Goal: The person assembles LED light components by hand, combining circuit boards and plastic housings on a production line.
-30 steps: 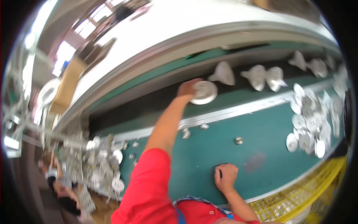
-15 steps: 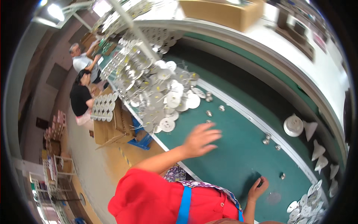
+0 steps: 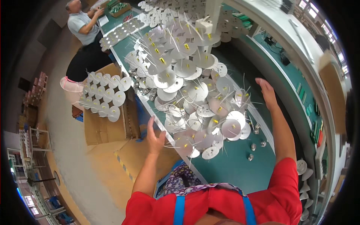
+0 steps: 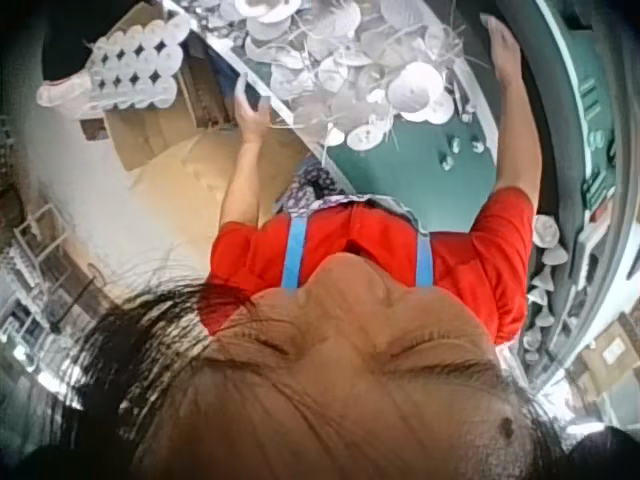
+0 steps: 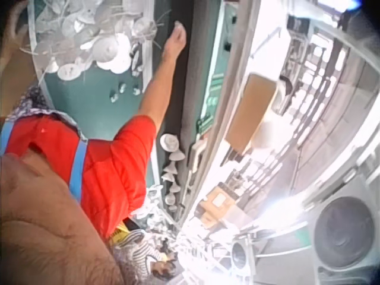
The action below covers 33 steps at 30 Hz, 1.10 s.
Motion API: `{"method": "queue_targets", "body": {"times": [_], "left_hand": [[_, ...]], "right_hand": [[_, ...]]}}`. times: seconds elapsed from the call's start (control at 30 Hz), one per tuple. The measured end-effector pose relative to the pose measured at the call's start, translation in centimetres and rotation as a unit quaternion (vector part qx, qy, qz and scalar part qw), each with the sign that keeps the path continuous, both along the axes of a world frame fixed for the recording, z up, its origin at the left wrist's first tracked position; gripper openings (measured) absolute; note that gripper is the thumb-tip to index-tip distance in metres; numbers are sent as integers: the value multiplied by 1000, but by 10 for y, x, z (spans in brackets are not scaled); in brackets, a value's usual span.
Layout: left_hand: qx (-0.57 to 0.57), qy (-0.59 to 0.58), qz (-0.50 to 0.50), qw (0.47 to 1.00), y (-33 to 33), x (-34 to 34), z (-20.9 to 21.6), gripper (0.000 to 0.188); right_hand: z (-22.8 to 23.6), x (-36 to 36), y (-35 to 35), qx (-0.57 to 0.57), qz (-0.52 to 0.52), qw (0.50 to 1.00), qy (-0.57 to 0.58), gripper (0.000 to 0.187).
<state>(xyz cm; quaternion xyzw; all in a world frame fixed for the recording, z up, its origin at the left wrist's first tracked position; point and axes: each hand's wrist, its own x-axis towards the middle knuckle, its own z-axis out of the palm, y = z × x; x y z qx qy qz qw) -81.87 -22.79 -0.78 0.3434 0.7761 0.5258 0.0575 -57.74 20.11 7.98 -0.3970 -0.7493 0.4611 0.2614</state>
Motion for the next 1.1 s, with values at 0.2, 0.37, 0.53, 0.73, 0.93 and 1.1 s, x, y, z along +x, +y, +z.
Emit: {"method": "queue_targets", "body": {"times": [0.2,0.37,0.53,0.73,0.93,1.1], "left_hand": [[-72,68,-79,992,36,16,-5,96],[-90,52,-76,992,51,35,-5,93],[-63,127,-73,987,65,60,-1,81],[-38,67,-91,993,83,117,-4,62],[-10,58,-96,994,88,173,-4,45],[-2,38,-165,986,88,216,1,37]], "right_hand": [[-27,-102,20,-177,115,972,-101,50],[-51,-120,2,-161,288,938,-105,47],[-49,-119,-6,-159,321,920,-159,49],[-55,-84,-11,-206,348,908,-107,51],[-43,-43,-23,-250,351,894,-125,49],[-42,-5,-33,-259,404,865,-146,43]]}}
